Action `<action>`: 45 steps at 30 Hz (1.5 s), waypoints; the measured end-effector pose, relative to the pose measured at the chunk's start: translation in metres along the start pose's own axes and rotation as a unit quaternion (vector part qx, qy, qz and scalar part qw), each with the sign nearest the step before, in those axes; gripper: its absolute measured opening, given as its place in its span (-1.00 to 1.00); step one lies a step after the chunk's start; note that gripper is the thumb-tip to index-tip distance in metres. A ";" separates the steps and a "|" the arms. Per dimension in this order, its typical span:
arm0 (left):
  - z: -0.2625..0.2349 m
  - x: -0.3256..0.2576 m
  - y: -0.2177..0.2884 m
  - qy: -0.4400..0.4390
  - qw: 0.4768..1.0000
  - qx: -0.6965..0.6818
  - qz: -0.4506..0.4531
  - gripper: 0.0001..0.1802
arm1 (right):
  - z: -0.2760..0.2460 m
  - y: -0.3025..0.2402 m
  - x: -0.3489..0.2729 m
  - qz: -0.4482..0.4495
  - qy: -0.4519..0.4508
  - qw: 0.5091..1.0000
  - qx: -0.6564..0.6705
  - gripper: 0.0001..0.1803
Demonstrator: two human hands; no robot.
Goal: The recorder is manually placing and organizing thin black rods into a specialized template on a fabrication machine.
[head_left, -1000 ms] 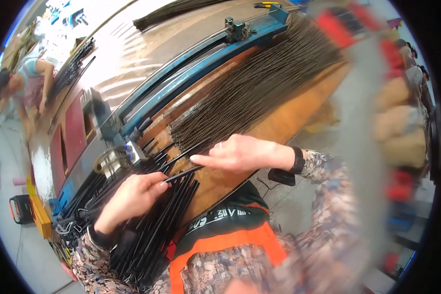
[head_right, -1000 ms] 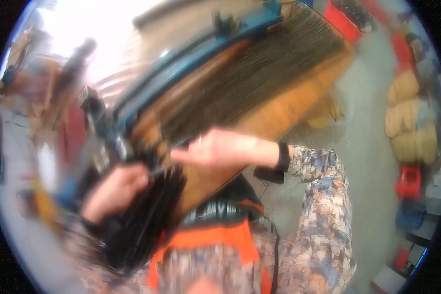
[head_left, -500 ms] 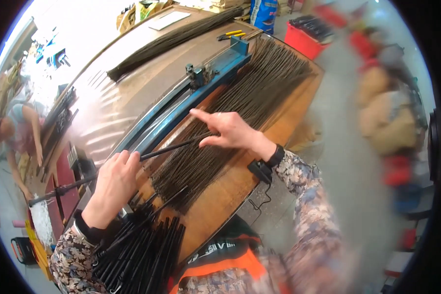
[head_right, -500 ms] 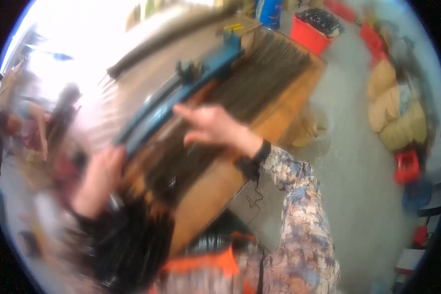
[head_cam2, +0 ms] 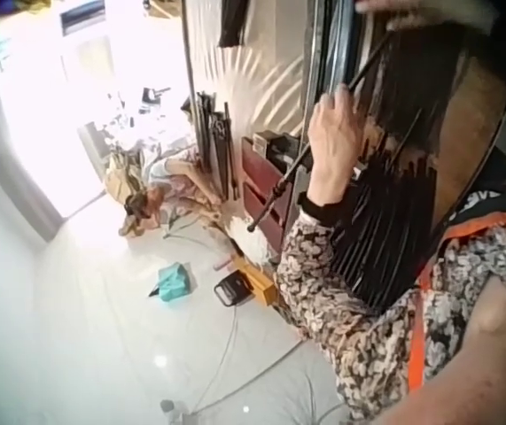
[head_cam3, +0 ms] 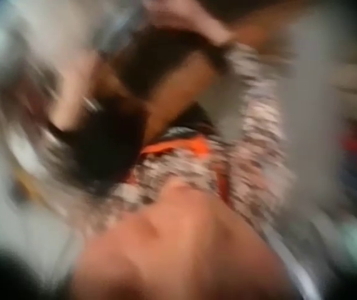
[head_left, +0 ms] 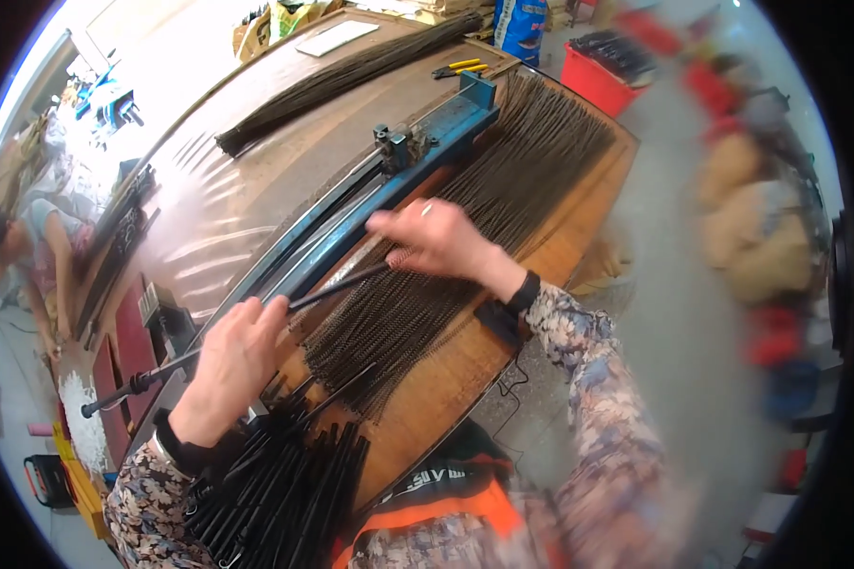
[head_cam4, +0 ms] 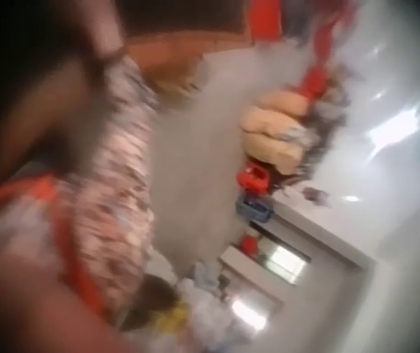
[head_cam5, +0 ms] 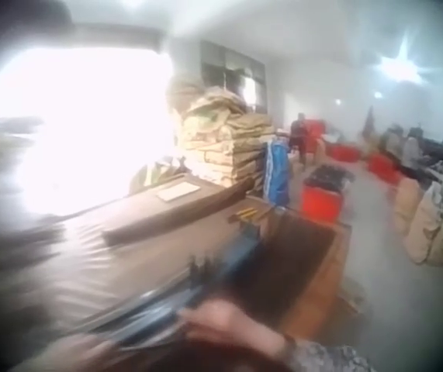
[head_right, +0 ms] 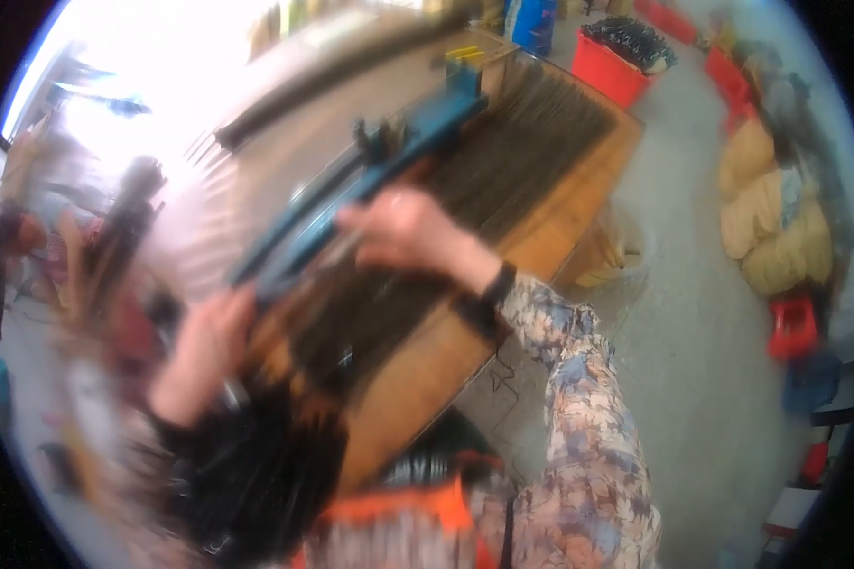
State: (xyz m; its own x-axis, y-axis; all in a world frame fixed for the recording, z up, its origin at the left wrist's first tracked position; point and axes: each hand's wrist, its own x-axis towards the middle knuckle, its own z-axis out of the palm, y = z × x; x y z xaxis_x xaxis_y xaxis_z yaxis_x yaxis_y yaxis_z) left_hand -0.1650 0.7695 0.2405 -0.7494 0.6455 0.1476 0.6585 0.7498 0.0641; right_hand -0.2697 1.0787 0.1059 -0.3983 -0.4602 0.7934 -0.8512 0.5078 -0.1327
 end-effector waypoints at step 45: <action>-0.039 -0.223 -0.087 0.266 0.911 0.037 -0.313 -0.80 | 0.106 -0.087 0.157 -0.022 -0.195 0.975 0.104 -0.84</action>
State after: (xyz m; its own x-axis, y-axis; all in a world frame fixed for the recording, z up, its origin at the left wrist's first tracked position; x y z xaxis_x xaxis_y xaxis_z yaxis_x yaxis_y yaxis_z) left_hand -0.0524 0.5551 0.2406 -0.8242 -0.0578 0.5634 0.0933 0.9673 0.2357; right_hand -0.2945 0.8844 0.1792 -0.4257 -0.7405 0.5200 -0.9048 0.3413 -0.2547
